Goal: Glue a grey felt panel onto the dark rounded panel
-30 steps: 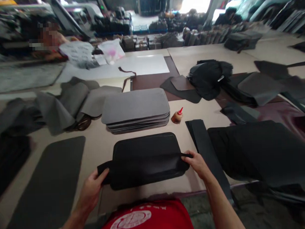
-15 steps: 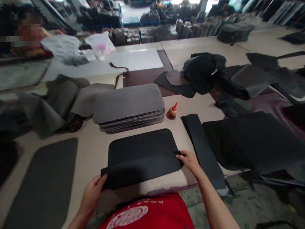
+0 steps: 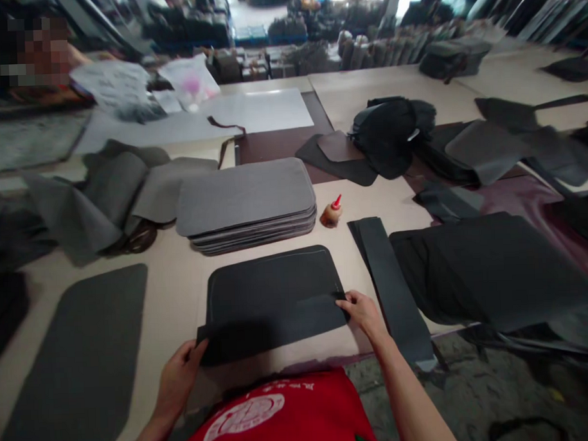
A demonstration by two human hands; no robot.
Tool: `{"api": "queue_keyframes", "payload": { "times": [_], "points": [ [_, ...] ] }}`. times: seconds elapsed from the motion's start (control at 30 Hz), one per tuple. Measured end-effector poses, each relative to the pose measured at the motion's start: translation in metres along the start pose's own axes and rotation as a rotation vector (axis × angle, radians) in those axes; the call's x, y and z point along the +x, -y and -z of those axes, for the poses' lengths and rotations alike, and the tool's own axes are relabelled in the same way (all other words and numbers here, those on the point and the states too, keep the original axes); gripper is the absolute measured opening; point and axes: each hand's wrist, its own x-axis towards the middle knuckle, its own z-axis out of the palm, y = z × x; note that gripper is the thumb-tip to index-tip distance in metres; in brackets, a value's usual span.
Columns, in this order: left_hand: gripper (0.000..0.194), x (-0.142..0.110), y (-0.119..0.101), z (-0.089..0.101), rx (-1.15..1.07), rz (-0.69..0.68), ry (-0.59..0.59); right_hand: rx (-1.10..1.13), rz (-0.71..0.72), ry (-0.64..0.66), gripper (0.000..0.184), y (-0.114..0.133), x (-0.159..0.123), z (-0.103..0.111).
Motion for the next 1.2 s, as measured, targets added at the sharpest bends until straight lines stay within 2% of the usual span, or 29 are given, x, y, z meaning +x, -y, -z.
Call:
{"api": "queue_keyframes", "payload": {
  "times": [0.23, 0.8, 1.0, 1.2],
  "points": [
    [0.051, 0.000, 0.005, -0.005, 0.027, 0.005, -0.012, -0.085, 0.032, -0.041, 0.039, 0.008, -0.005, 0.001],
    [0.051, 0.003, 0.014, -0.010, 0.026, 0.037, -0.021, -0.132, 0.055, -0.114, 0.036, 0.011, -0.009, -0.002],
    [0.051, 0.005, 0.015, -0.009, -0.017, 0.040, 0.007, -0.193, -0.010, -0.163, 0.047, 0.011, -0.008, -0.002],
    [0.047, 0.008, 0.021, -0.007, -0.085, 0.046, 0.005, -0.267, -0.073, -0.132, 0.061, 0.012, -0.004, 0.002]
  ]
}}
